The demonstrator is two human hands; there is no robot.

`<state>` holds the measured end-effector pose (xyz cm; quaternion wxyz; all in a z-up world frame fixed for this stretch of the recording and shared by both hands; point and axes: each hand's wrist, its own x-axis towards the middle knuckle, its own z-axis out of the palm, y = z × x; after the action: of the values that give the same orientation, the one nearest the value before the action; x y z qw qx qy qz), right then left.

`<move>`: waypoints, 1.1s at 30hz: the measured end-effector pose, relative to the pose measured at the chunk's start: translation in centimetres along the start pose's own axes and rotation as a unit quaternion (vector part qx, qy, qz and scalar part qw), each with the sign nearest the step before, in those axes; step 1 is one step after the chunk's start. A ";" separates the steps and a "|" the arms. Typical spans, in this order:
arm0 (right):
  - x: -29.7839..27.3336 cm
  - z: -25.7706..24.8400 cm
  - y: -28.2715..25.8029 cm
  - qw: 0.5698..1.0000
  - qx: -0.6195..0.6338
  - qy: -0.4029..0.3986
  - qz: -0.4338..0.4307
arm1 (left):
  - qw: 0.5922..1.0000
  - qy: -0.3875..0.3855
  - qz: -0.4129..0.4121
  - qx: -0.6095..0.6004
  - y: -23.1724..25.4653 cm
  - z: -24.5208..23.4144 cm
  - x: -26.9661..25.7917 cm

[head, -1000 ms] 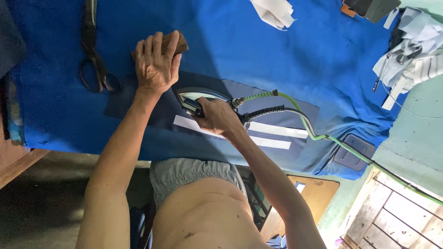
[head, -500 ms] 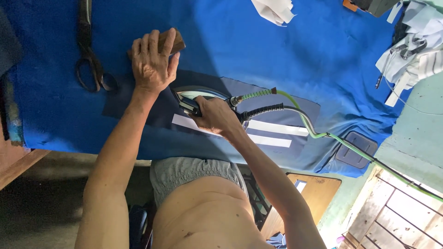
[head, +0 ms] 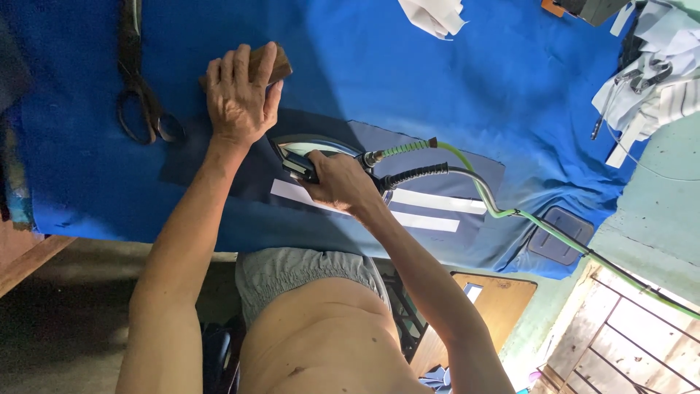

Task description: The person irons white strips onto a dark fabric piece on a blue-covered table, using a steam iron and a wooden block to press the material. They then trim the fabric edges with scissors and continue ironing the strips.

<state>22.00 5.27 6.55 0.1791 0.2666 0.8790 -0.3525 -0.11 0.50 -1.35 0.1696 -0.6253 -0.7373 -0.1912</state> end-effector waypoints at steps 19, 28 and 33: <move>-0.3 -0.4 0.0 1.000 0.005 0.018 -0.017 | 0.999 -0.029 -0.011 0.033 0.4 0.0 0.1; 0.0 0.3 0.5 1.000 -0.005 0.012 -0.021 | 0.999 -0.040 -0.009 0.035 0.5 0.0 0.2; 0.1 0.1 0.3 1.000 0.001 -0.010 -0.017 | 0.999 -0.027 -0.008 0.040 0.7 -0.2 0.5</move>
<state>22.07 5.39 6.27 0.1821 0.2479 0.8813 -0.3587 0.47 0.90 -0.86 0.1726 -0.6173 -0.7535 -0.1460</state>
